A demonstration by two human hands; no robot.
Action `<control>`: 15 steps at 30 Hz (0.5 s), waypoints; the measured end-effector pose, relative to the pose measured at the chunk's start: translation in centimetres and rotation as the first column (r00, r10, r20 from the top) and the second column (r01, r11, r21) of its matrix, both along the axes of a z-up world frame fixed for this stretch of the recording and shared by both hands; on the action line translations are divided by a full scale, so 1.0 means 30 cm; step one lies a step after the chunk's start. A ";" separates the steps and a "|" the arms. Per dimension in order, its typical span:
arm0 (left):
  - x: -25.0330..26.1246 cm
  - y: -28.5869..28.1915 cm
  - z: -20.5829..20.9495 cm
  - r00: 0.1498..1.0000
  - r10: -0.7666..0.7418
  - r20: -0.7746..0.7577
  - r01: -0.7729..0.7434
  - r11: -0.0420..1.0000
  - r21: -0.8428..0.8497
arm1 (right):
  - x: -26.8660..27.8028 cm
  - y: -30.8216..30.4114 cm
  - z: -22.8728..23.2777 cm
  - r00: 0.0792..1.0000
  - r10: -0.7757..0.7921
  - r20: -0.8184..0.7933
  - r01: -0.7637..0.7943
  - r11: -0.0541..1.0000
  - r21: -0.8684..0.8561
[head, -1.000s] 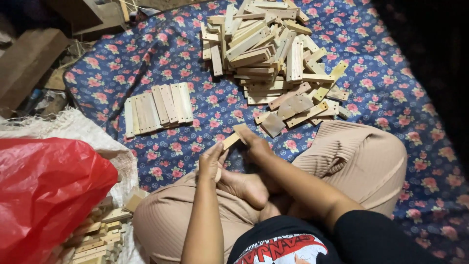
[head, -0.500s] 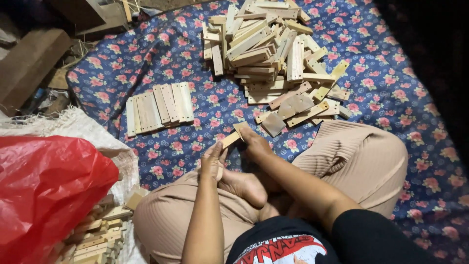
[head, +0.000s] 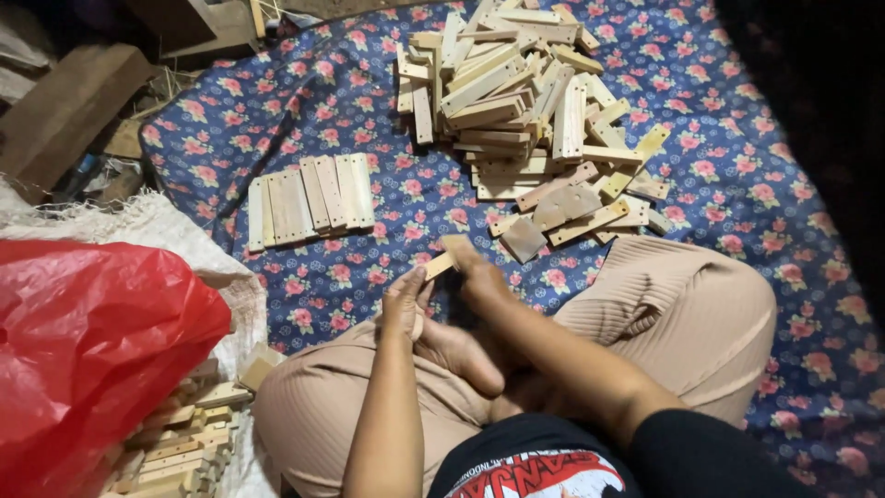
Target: Sorting and arranging small wooden slats on a floor mat for assembly.
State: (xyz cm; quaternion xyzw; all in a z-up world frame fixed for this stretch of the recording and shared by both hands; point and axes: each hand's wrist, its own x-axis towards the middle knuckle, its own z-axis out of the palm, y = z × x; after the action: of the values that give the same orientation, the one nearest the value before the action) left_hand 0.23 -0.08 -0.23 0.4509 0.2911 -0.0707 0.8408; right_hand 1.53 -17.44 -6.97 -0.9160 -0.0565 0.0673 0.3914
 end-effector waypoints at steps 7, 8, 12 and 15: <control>-0.005 0.020 -0.030 0.999 0.012 -0.033 -0.012 1.000 0.017 | -0.080 0.041 0.060 0.846 0.085 0.527 -0.152 0.985 0.084; -0.007 0.021 0.003 0.999 0.020 -0.032 -0.019 1.000 0.010 | -0.059 0.011 0.033 0.843 0.095 0.530 -0.138 0.990 0.043; -0.004 0.009 0.073 0.999 0.016 -0.034 -0.016 1.000 0.004 | 0.035 -0.104 -0.109 0.926 0.089 0.368 -0.063 0.995 -0.082; 0.003 0.041 0.012 0.999 -0.023 -0.036 0.023 1.000 0.006 | 0.060 -0.111 -0.168 0.949 0.116 0.292 -0.094 0.992 -0.088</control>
State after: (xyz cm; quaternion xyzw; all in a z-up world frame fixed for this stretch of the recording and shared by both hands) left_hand 0.33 1.15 0.14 0.4557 0.3011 -0.0874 0.8331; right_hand 3.33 -20.77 -12.02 -0.9251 -0.1606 -0.0479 0.3408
